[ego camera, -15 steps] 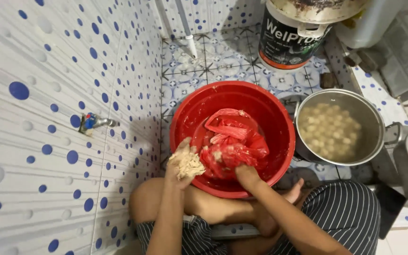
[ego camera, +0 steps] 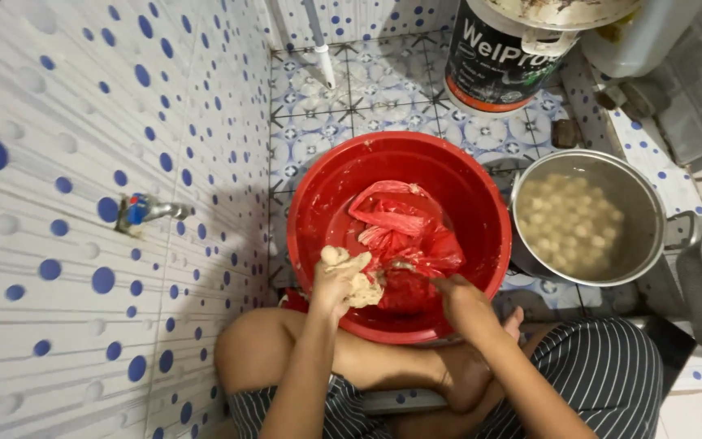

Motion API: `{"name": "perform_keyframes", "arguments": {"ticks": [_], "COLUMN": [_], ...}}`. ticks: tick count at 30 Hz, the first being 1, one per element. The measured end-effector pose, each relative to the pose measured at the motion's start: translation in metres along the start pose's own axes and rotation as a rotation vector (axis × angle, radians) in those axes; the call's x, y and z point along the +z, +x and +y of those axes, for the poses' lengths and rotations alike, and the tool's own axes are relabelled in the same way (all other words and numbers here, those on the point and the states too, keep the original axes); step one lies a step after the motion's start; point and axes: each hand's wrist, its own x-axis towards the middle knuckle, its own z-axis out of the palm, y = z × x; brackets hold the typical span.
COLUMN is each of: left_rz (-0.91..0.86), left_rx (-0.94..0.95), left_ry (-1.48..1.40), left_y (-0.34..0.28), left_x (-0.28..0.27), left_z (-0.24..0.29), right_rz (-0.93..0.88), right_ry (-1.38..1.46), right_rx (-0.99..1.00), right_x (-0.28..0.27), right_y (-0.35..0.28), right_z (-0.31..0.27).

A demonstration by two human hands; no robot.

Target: The person is manually forming small balls from a large mass of dough in a red basin and dropping them into a pot of liquid using a spoon.

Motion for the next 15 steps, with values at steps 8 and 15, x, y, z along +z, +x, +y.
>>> {"name": "perform_keyframes", "arguments": {"ticks": [8,15], "left_rz": [-0.044,-0.263], "left_rx": [0.105,0.109], "left_ry": [0.199,0.082], "left_y": [0.012,0.015], "left_x": [0.022,0.018], "left_z": [-0.017,-0.032], "right_rz": [0.026,0.010], "right_ry": [0.595,1.244], "right_rx": [0.411,0.680], "right_x": [-0.022,-0.053], "right_y": [-0.048,-0.057], "right_z": [0.035,0.033]}}
